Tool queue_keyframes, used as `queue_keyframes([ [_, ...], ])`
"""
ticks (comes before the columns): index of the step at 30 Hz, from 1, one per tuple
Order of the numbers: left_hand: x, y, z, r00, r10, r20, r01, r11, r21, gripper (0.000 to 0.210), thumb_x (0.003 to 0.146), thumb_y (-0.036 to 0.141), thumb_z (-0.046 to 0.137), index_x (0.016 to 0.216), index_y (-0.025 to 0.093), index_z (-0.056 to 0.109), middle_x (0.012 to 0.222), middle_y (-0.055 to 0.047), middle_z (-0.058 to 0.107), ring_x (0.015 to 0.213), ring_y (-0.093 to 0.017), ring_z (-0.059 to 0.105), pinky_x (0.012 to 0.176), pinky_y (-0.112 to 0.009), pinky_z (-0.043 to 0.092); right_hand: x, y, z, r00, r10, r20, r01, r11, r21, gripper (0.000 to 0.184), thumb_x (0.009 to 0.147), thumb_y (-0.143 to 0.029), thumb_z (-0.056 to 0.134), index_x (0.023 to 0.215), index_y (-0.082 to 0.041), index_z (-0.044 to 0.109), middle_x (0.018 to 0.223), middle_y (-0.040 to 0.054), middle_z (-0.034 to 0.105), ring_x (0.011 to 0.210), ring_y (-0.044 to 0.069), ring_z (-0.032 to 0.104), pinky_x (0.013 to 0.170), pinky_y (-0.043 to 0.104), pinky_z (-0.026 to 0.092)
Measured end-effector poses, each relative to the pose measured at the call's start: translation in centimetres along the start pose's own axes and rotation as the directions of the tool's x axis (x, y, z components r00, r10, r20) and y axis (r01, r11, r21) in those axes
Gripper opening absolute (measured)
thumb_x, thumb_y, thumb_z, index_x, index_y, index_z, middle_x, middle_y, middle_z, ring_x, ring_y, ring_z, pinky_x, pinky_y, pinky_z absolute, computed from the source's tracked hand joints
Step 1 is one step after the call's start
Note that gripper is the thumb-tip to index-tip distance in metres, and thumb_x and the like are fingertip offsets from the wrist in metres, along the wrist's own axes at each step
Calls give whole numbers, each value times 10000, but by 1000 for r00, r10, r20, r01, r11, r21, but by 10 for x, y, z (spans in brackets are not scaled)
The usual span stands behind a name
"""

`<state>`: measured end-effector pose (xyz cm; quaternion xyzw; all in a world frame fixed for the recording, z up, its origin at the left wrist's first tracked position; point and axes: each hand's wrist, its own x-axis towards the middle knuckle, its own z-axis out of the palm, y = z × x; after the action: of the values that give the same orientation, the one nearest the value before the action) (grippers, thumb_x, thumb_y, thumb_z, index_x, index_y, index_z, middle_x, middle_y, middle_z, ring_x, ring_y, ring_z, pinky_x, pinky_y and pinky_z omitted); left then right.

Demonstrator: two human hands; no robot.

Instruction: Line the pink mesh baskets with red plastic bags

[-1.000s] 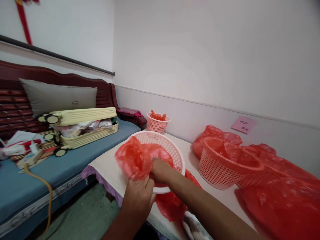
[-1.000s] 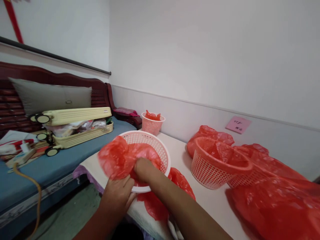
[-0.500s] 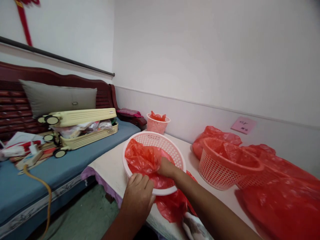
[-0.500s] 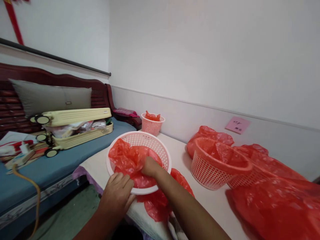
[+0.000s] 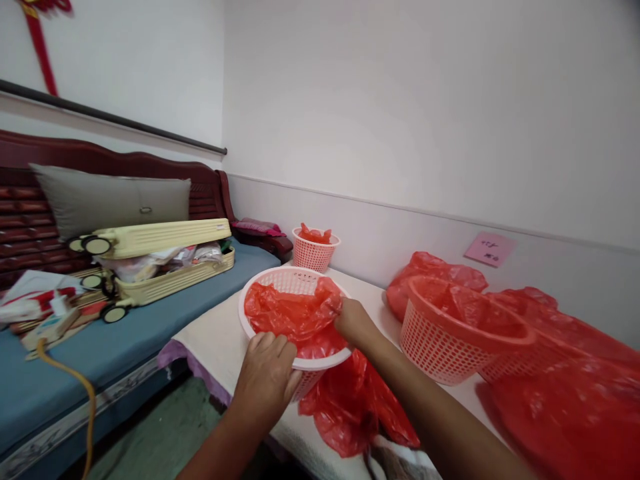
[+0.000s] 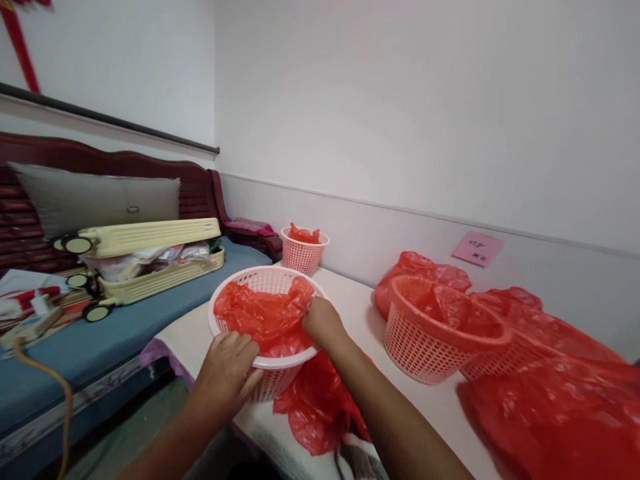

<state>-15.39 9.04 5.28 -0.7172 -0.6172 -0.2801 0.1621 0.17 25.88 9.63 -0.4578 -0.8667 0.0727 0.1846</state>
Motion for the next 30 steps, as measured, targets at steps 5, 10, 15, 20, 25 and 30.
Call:
queue_keyframes([
  [5, 4, -1, 5, 1000, -3, -13, 3, 1000, 13, 83, 831, 197, 586, 764, 213, 540, 793, -29, 579, 791, -248, 460, 777, -410, 349, 0, 1, -21, 962, 72, -265, -53, 995, 81, 227, 799, -81, 423, 876, -154, 623, 902, 93, 694, 837, 196, 635, 739, 285, 452],
  [10, 5, -3, 9, 999, 6, -44, -5, 999, 37, 92, 811, 188, 601, 750, 213, 536, 766, -29, 568, 772, -251, 453, 761, -415, 348, -2, -45, -41, 782, -353, -513, 472, 873, 119, 243, 897, -190, 412, 1045, -157, 602, 1029, 92, 654, 985, 180, 590, 899, 301, 441],
  [15, 1, -4, 13, 996, 32, -86, -25, 997, 78, 109, 814, 221, 597, 733, 216, 524, 745, -30, 560, 752, -246, 452, 731, -403, 335, 12, -67, -15, 914, -294, 279, 334, 937, -107, 210, 851, -159, 493, 927, -162, 689, 978, 108, 727, 916, 228, 669, 781, 312, 482],
  [20, -3, 1, 16, 989, 41, -140, -31, 997, 71, 140, 807, 201, 594, 703, 222, 502, 707, -17, 537, 720, -232, 431, 725, -394, 332, 13, -36, 11, 947, -7, 320, 105, 952, -289, 322, 769, -186, 636, 1073, -88, 673, 990, 217, 725, 914, 360, 694, 708, 391, 504],
  [25, -4, 4, 18, 987, 52, -154, -39, 996, 85, 147, 798, 197, 598, 703, 223, 490, 705, -18, 524, 720, -236, 420, 726, -400, 342, 12, -25, 12, 981, 62, 185, -2, 950, -311, 738, 839, -355, 605, 1450, -72, 301, 1124, 209, 693, 1024, 342, 666, 772, 399, 498],
  [30, -4, 6, 19, 984, 53, -170, -41, 996, 76, 156, 799, 183, 592, 703, 228, 478, 700, -13, 515, 719, -236, 419, 725, -398, 347, 17, -29, 13, 981, 53, 185, 2, 959, -284, 561, 757, -350, 701, 1236, -104, 547, 1049, 194, 718, 958, 343, 685, 731, 371, 481],
])
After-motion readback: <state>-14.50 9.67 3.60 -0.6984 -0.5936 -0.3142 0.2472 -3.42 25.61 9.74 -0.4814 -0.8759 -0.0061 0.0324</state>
